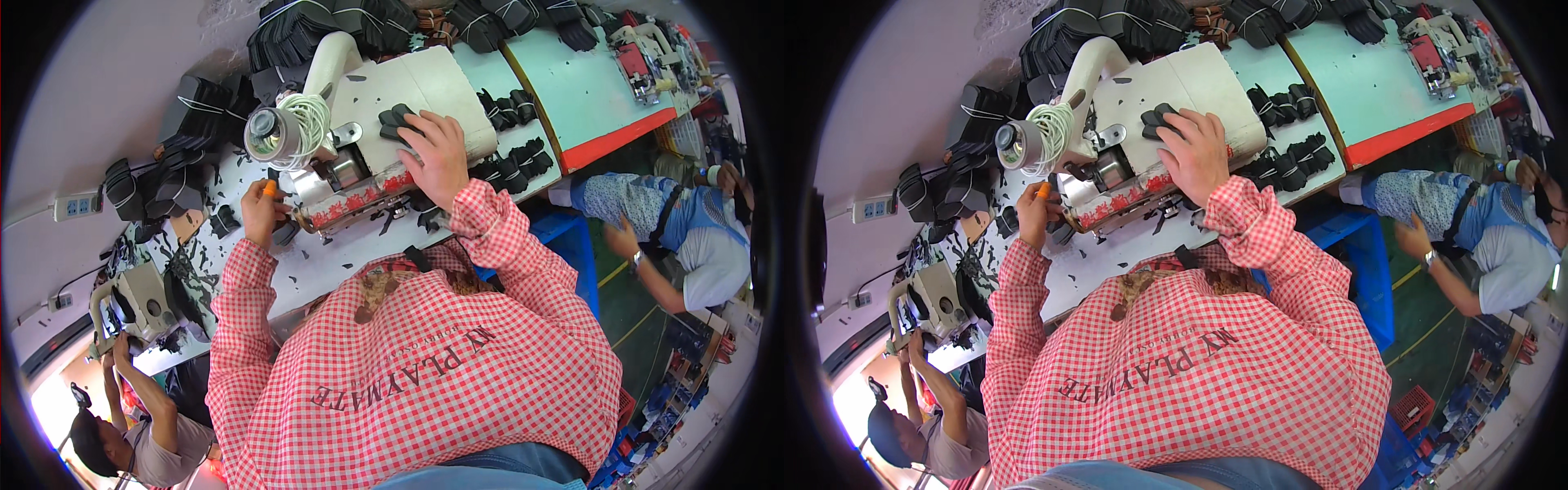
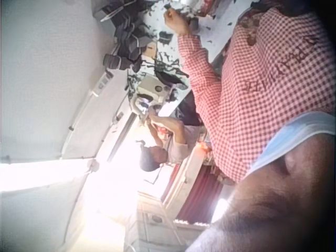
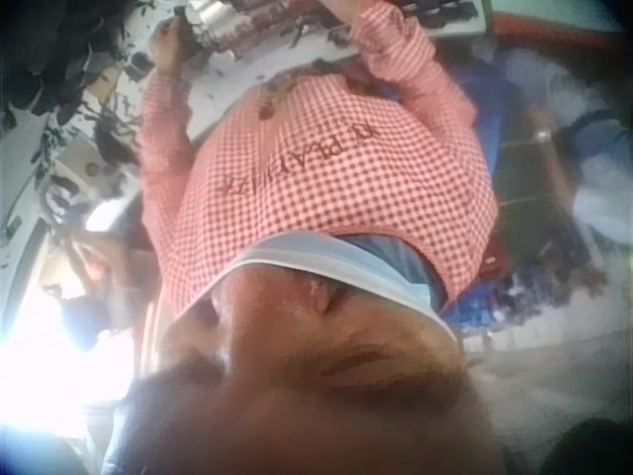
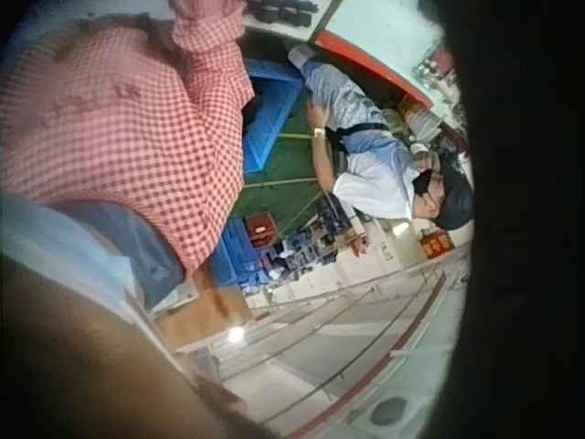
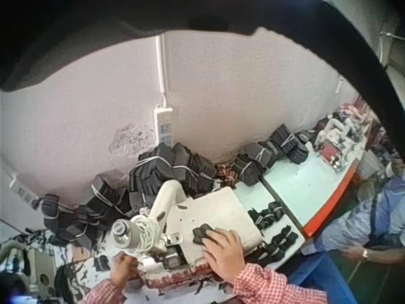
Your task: The person trims leather shoe pieces by feeding their edges through a machine by hand, then stacks the processed pieces on the workbench.
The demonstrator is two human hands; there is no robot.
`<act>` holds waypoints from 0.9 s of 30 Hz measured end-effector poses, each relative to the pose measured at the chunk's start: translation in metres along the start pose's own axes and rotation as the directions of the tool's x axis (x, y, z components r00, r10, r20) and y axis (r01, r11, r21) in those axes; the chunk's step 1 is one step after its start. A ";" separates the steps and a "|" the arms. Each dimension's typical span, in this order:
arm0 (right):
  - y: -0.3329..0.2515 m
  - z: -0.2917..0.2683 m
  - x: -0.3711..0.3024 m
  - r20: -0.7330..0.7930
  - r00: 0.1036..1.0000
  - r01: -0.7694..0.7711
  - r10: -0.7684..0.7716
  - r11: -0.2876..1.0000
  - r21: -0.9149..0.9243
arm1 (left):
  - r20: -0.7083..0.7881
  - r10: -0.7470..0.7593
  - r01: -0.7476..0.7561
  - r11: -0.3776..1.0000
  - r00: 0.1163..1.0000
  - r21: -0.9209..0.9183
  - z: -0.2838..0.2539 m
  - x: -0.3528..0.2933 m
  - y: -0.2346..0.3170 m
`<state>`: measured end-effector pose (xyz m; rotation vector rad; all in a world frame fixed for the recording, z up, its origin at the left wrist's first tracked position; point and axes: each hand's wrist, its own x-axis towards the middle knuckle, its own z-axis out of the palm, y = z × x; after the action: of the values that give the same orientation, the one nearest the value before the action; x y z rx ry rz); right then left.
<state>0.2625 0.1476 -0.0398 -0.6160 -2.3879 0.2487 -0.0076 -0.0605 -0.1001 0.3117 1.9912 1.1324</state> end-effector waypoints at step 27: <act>-0.031 0.107 -0.129 0.614 0.272 -0.920 0.741 0.387 -0.058 | 0.067 -0.083 0.097 0.963 0.994 -0.251 0.007 0.071 -0.036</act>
<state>0.2704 0.0555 -0.1830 -1.8749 -2.1178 1.4541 -0.0425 -0.0368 -0.1682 0.1164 1.7683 1.2890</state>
